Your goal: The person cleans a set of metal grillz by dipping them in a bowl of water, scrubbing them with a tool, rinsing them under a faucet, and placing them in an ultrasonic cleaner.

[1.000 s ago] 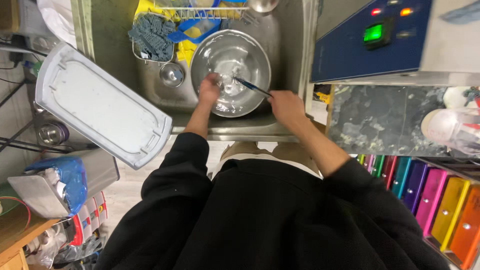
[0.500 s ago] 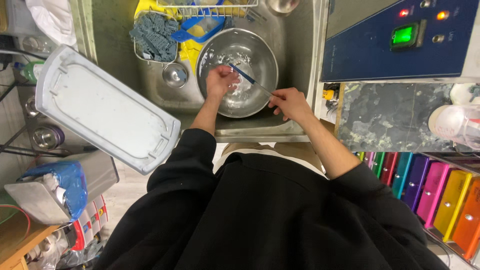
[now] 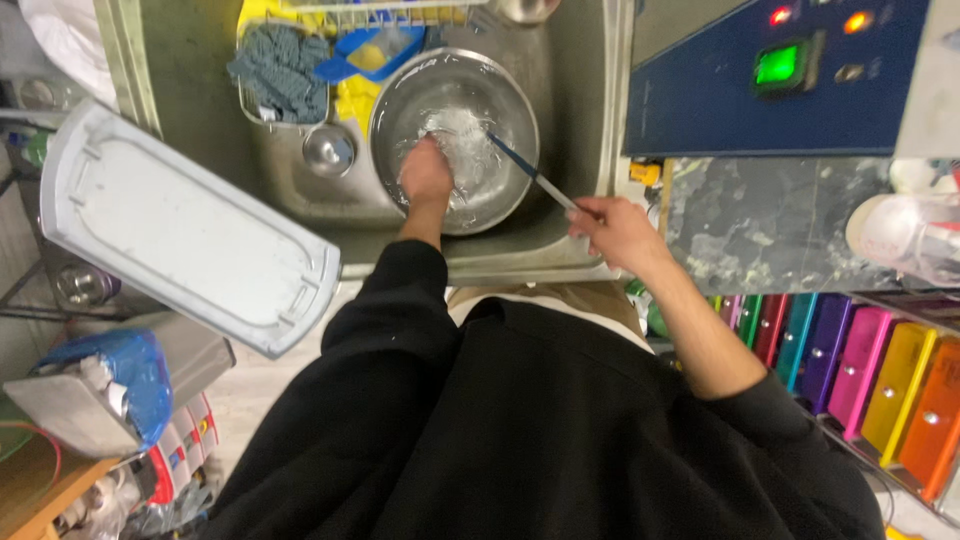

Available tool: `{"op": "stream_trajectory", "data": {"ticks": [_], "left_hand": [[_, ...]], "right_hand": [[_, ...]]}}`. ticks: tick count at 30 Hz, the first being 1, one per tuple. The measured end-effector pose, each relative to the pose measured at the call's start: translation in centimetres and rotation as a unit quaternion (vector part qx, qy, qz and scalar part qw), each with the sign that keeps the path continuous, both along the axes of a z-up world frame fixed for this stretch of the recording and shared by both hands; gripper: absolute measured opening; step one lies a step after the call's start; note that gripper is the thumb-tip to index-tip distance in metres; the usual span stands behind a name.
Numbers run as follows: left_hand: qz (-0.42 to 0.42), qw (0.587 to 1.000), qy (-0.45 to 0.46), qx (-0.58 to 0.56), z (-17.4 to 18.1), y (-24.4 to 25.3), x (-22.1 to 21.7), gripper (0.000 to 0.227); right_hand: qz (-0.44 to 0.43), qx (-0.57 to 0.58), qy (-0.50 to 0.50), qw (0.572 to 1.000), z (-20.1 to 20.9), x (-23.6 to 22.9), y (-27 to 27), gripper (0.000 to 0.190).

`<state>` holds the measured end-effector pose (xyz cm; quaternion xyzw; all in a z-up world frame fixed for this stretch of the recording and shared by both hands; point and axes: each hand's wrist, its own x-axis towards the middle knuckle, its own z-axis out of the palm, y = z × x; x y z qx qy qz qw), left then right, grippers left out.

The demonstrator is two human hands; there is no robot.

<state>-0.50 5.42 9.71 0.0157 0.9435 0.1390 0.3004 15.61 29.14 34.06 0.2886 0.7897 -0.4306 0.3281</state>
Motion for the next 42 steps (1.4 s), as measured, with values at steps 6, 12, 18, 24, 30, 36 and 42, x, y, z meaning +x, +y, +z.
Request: {"op": "stream_trajectory", "data": {"ticks": [6, 12, 18, 24, 30, 36, 42], "left_hand": [[-0.078, 0.994, 0.025, 0.078, 1.7, -0.1, -0.3, 0.019], [0.021, 0.886, 0.248, 0.391, 12.7, -0.8, 0.8, 0.013], [0.03, 0.812, 0.333, 0.477, 21.1, -1.4, 2.0, 0.019], [0.03, 0.76, 0.298, 0.576, 26.2, -0.5, 2.2, 0.02], [0.091, 0.677, 0.171, 0.71, 28.3, 0.9, 2.9, 0.02], [0.08, 0.631, 0.123, 0.762, 30.6, 0.6, 3.0, 0.02], [0.104, 0.575, 0.055, 0.81, 30.3, 0.1, 3.0, 0.019]], "right_hand": [[0.009, 0.003, 0.033, 0.999, -0.3, 0.8, 1.2, 0.038], [-0.04, -0.009, 0.102, 0.994, 1.1, 1.0, 1.9, 0.037], [-0.062, -0.05, 0.126, 0.989, 0.7, 1.8, 1.7, 0.041], [-0.055, -0.038, 0.133, 0.989, 1.2, 1.7, 0.9, 0.037], [-0.063, -0.034, 0.138, 0.988, 0.9, 2.2, 0.7, 0.037], [-0.072, -0.033, 0.134, 0.988, 1.2, 2.6, 0.1, 0.037], [-0.072, -0.029, 0.128, 0.989, 0.6, 2.8, -0.1, 0.037]]}}
